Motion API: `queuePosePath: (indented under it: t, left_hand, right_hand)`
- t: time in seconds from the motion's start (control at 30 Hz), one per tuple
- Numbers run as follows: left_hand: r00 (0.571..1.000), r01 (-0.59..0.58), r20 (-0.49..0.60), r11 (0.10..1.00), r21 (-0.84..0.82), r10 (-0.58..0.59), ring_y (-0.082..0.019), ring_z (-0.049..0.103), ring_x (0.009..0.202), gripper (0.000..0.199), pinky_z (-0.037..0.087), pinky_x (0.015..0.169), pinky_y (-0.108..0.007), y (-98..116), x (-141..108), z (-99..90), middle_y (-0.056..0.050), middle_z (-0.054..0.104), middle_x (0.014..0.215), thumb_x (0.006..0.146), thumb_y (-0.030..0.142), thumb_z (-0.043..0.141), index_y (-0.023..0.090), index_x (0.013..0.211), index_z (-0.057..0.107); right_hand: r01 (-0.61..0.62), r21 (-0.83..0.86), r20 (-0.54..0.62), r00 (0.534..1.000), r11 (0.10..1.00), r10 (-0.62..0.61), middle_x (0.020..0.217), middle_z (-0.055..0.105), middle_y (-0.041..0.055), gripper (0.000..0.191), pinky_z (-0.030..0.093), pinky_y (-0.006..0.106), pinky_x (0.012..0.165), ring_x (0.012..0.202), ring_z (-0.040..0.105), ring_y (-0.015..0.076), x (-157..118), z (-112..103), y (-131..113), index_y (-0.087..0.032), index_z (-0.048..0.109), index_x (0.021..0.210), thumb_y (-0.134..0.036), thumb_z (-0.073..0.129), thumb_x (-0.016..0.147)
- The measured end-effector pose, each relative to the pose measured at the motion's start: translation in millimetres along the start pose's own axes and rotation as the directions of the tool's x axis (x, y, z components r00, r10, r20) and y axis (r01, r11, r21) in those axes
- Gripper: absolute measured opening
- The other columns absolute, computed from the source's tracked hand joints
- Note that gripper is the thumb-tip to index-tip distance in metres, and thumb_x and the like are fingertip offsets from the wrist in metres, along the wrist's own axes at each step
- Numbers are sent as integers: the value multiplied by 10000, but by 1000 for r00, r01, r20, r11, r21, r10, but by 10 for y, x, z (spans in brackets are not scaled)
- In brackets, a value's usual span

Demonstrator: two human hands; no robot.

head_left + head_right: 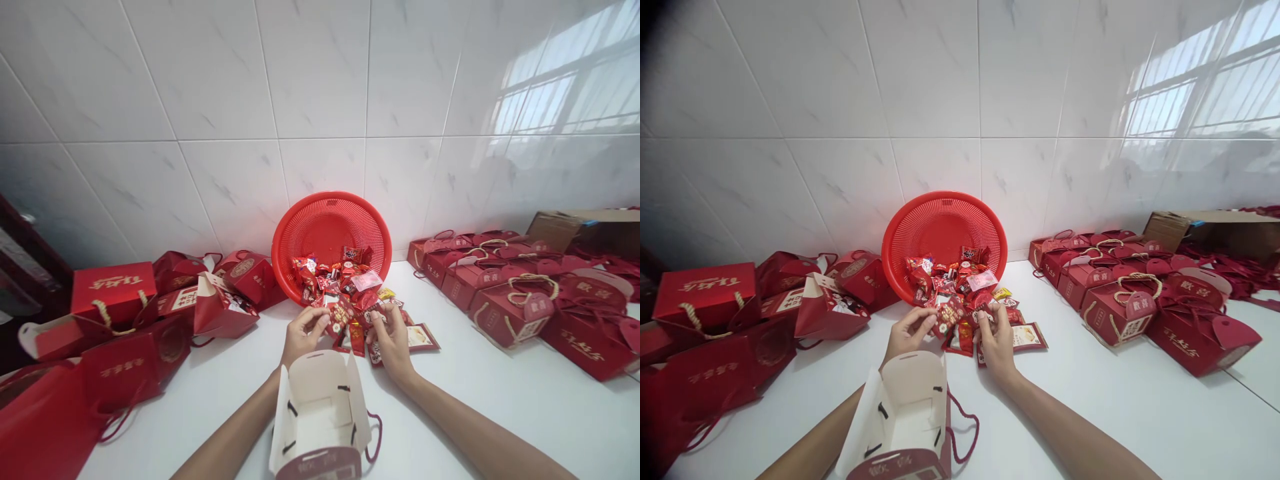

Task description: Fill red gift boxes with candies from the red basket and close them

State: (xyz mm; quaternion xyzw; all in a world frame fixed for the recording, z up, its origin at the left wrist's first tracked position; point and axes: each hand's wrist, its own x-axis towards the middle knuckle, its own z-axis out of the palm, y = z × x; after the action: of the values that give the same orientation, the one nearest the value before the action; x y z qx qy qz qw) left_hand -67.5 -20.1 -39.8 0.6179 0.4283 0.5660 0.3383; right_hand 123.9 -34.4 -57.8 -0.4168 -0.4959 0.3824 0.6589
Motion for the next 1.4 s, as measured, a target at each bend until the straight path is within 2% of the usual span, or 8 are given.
queuePosePath:
  t: [0.17, 0.3, 0.4, 0.57, 0.73, 0.97, 1.23, 1.4]
  left_hand:
    - [990, 71, -112, 986, -153, -89, -233, 710, 992, 546, 559, 876, -351, 20, 78, -24, -106, 688, 1161, 757, 544, 722, 192, 1169, 648]
    - [1000, 0, -21, 992, 123, 2, -185, 684, 808, 323, 548, 739, -298, 25, 50, -113, -75, 700, 1003, 750, 431, 714, 188, 963, 712]
    - [986, -149, 126, 913, 381, 108, -147, 586, 653, 185, 481, 637, -261, 40, 20, -221, -29, 649, 805, 791, 374, 665, 196, 812, 713]
    - [895, -243, 443, 788, 566, -42, -131, 505, 602, 322, 416, 606, -247, -25, -6, -332, 1, 609, 828, 731, 472, 754, 242, 957, 746]
    - [867, -257, 497, 825, 504, -34, -138, 487, 603, 274, 395, 606, -250, -129, 5, -310, -16, 596, 780, 826, 461, 651, 221, 899, 759]
    - [767, -229, 640, 908, 351, -54, -164, 555, 670, 170, 413, 647, -253, 3, 39, -357, -11, 656, 783, 775, 321, 720, 248, 904, 803]
    - [807, -129, 583, 934, 333, -96, -183, 620, 680, 91, 449, 635, -259, 41, 14, -267, -16, 715, 728, 694, 292, 736, 218, 729, 775]
    - [896, 244, 367, 968, 64, -251, -187, 676, 698, 328, 514, 635, -283, 77, 0, -196, -70, 747, 846, 715, 404, 766, 169, 943, 753]
  right_hand:
    - [-6, -13, 76, 997, 1000, 7, 732, 529, -50, 343, 417, 243, 434, 468, 557, 115, -34, 15, 19, -237, 433, 933, -541, 585, 889]
    - [-4, -21, 100, 995, 1000, 6, 751, 521, -51, 326, 373, 230, 401, 453, 524, 98, -39, 18, 32, -239, 431, 930, -527, 579, 895]
    - [9, -26, 91, 996, 1000, -6, 801, 538, -32, 317, 366, 226, 398, 469, 501, 88, -33, 16, 33, -235, 451, 926, -518, 588, 888]
    - [12, -112, 87, 996, 994, -3, 661, 514, -53, 299, 369, 241, 433, 483, 493, 123, -28, 0, 18, -231, 489, 1014, -487, 586, 893]
    - [21, -150, 91, 996, 988, -8, 619, 504, -59, 316, 367, 254, 450, 493, 493, 140, -31, -14, 26, -221, 500, 1063, -468, 591, 888]
    - [41, -183, 69, 997, 982, -29, 622, 509, -55, 315, 377, 260, 473, 506, 492, 146, -31, -15, 32, -210, 510, 1073, -453, 579, 885]
    - [121, -223, 95, 990, 967, -102, 720, 575, -24, 264, 401, 252, 506, 540, 501, 137, -47, -14, 9, -212, 524, 1052, -432, 558, 911]
    - [224, -286, 115, 973, 931, -199, 835, 647, 19, 199, 458, 273, 602, 667, 592, 167, -78, -9, -23, -217, 535, 1020, -385, 554, 914]
